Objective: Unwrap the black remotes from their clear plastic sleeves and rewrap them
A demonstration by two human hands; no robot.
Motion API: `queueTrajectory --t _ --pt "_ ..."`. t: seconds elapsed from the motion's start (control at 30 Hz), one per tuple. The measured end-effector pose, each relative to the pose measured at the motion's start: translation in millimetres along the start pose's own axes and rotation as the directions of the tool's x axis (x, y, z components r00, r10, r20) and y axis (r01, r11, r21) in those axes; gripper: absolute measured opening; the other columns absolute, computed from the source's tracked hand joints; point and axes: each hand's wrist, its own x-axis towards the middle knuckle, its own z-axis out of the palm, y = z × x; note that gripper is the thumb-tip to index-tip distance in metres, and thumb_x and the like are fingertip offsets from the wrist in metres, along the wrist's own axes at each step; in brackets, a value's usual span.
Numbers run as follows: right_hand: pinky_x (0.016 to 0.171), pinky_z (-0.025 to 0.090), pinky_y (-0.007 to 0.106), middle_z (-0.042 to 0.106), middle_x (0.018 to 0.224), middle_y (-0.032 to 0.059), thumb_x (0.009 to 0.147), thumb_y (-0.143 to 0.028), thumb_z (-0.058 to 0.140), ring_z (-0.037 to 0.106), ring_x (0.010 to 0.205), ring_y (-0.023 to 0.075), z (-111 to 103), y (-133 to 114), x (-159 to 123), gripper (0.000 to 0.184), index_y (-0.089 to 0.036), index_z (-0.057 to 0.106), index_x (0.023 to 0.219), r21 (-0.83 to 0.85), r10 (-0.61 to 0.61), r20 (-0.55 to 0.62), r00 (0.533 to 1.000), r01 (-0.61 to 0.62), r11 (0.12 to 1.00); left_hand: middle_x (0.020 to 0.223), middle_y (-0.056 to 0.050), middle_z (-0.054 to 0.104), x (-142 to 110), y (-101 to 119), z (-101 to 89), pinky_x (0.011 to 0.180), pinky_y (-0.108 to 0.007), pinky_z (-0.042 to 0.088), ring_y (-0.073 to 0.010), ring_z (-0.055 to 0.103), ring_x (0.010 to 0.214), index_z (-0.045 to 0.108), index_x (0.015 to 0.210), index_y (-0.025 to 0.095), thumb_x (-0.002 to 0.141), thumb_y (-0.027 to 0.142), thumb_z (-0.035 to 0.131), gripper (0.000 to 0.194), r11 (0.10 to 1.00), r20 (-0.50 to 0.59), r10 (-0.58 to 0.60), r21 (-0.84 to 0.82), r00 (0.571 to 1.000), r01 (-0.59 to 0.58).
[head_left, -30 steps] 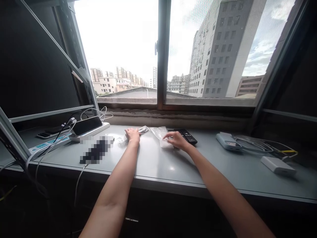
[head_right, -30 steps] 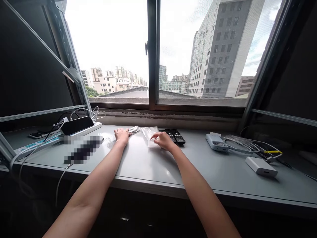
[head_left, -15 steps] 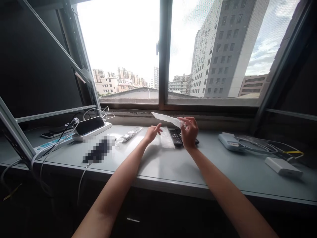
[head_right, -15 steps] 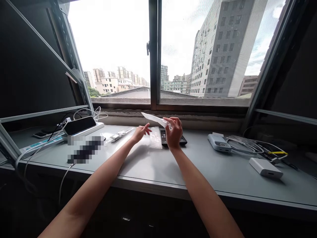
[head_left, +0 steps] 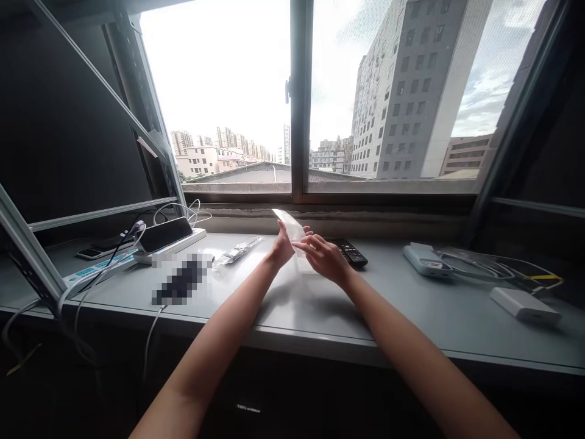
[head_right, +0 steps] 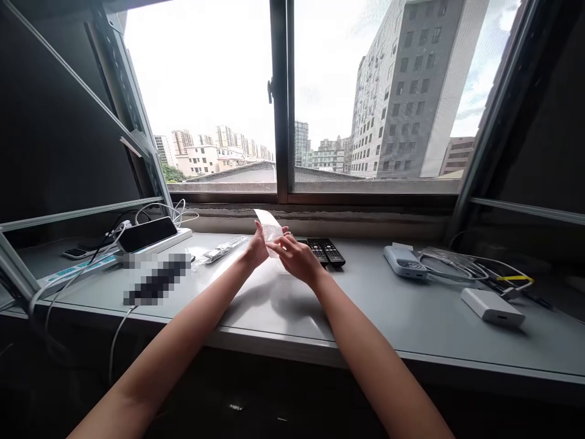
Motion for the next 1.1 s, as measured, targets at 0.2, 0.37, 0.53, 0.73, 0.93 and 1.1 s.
queueTrajectory --t 0.2,0.37,0.53,0.73,0.93,1.1 --pt "0.067 0.051 0.026 0.060 0.111 0.0081 0.083 -0.004 0.045 0.055 0.100 0.0197 -1.0 -4.1 2.1 0.053 -0.022 0.046 0.132 -0.032 0.085 0.127 0.988 -0.081 0.996 0.093 -0.014 0.064 -1.6 9.1 2.2 0.086 -0.033 0.049 -0.0223 0.064 0.089 0.055 0.122 0.006 0.094 0.056 0.031 0.062 0.997 -0.123 0.066 -0.034 0.990 -0.070" --pt "0.062 0.046 0.024 0.061 0.100 0.0073 0.083 -0.006 0.044 0.058 0.087 0.0177 -2.8 -3.9 1.3 0.042 -0.019 0.051 0.122 -0.025 0.137 0.162 0.977 -0.134 0.991 0.090 -0.011 0.062 2.9 1.2 -2.1 0.079 -0.031 0.051 -0.0209 0.062 0.083 0.056 0.118 0.011 0.090 0.058 0.042 0.056 0.997 -0.138 0.071 -0.016 0.988 -0.074" --pt "0.058 0.038 0.022 0.063 0.091 0.0052 0.082 -0.006 0.043 0.058 0.073 0.0138 -4.4 -5.4 -0.2 0.032 -0.019 0.059 0.106 -0.081 0.049 0.209 0.977 -0.033 0.996 0.081 -0.008 0.061 5.5 8.1 -8.0 0.079 -0.031 0.051 -0.0198 0.061 0.077 0.060 0.111 0.014 0.089 0.065 0.033 0.061 0.979 -0.213 0.183 -0.049 0.960 -0.197" --pt "0.056 0.034 0.024 0.064 0.093 0.0048 0.083 -0.009 0.047 0.058 0.074 0.0143 -2.8 -9.5 2.6 0.038 -0.020 0.056 0.118 -0.127 0.042 0.218 0.975 -0.014 0.992 0.082 -0.006 0.062 1.4 16.0 -6.3 0.082 -0.032 0.051 -0.0182 0.062 0.078 0.058 0.117 0.016 0.091 0.057 0.042 0.051 0.969 -0.243 0.230 -0.038 0.942 -0.246" --pt "0.053 0.033 0.024 0.065 0.089 0.0033 0.081 -0.001 0.043 0.057 0.066 0.0130 -2.3 -10.5 4.3 0.048 -0.021 0.053 0.124 -0.105 0.073 0.229 0.971 -0.050 0.993 0.087 -0.010 0.067 2.5 11.7 -4.3 0.076 -0.030 0.051 -0.0157 0.061 0.067 0.061 0.108 0.011 0.094 0.054 0.036 0.052 0.988 -0.190 0.147 -0.013 0.971 -0.153" --pt "0.052 0.035 0.023 0.065 0.088 0.0031 0.082 0.001 0.040 0.057 0.063 0.0121 -1.3 -13.9 5.2 0.049 -0.021 0.052 0.124 -0.079 0.078 0.254 0.964 -0.060 0.995 0.095 -0.012 0.068 0.8 11.9 -1.1 0.084 -0.032 0.051 -0.0176 0.064 0.075 0.059 0.116 0.010 0.094 0.054 0.036 0.055 0.985 -0.162 0.165 -0.018 0.973 -0.170"
